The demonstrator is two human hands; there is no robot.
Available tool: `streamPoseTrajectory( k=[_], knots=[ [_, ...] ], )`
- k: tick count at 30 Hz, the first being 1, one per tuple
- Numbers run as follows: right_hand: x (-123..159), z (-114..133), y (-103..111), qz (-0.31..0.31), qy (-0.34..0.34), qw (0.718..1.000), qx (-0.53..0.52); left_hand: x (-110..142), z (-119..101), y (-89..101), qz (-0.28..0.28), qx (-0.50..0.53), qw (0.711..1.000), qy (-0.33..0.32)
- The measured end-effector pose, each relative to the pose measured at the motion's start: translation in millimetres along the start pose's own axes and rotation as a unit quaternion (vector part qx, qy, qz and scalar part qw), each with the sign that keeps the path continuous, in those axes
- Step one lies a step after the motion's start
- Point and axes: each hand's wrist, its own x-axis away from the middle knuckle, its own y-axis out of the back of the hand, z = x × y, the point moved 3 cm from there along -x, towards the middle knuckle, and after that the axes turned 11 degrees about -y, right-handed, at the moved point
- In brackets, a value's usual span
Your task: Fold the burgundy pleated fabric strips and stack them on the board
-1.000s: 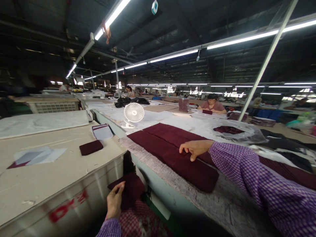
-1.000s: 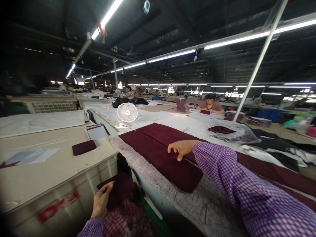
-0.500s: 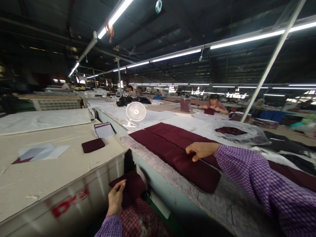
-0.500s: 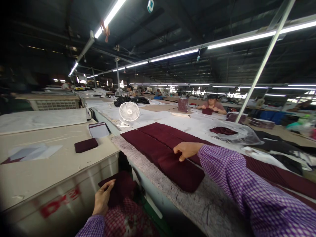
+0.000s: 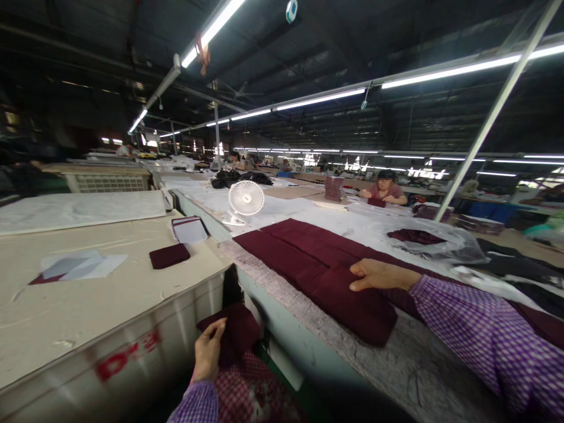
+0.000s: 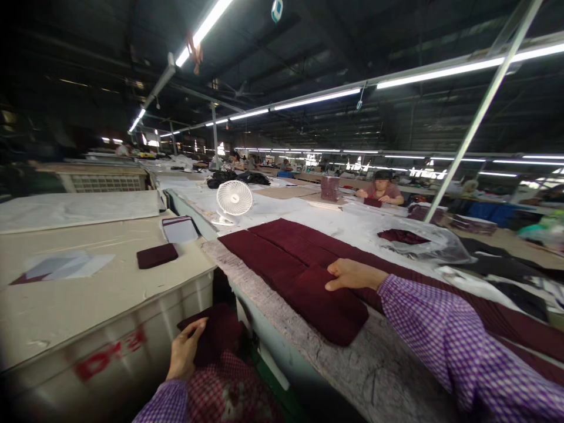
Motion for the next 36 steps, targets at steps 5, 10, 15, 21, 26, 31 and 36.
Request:
streamPoseTrajectory(
  k=[5, 10, 15, 21, 26, 31, 36],
  knots=[
    [2, 6, -4, 0.051, 0.0, 0.999, -0.017, 2, -3, -0.8, 0.002, 0.0, 1.0, 0.0],
    [2, 8, -3, 0.075, 0.005, 0.997, -0.03, 3, -5, -1.5, -0.007, -0.003, 1.0, -0.004],
    [0, 7, -1, 0.095, 0.011, 0.995, -0.04, 3, -6, -1.6, -0.005, -0.003, 1.0, -0.009],
    [-5, 3, -1, 0.118, 0.009, 0.992, -0.04, 4, -7, -1.1, -0.002, -0.005, 1.0, -0.007],
    [-8, 3, -2, 0.113, 0.0, 0.993, -0.02, 2, -6, -0.9, -0.007, -0.01, 1.0, -0.009],
    [-7, 0, -5, 0.053, -0.007, 0.998, 0.014, 0, -3, -0.8, -0.006, -0.012, 1.0, -0.013],
    [-1, 4, -3, -0.038, 0.007, 0.999, 0.029, 0, -2, -0.8, -0.004, -0.005, 1.0, -0.011]
  ],
)
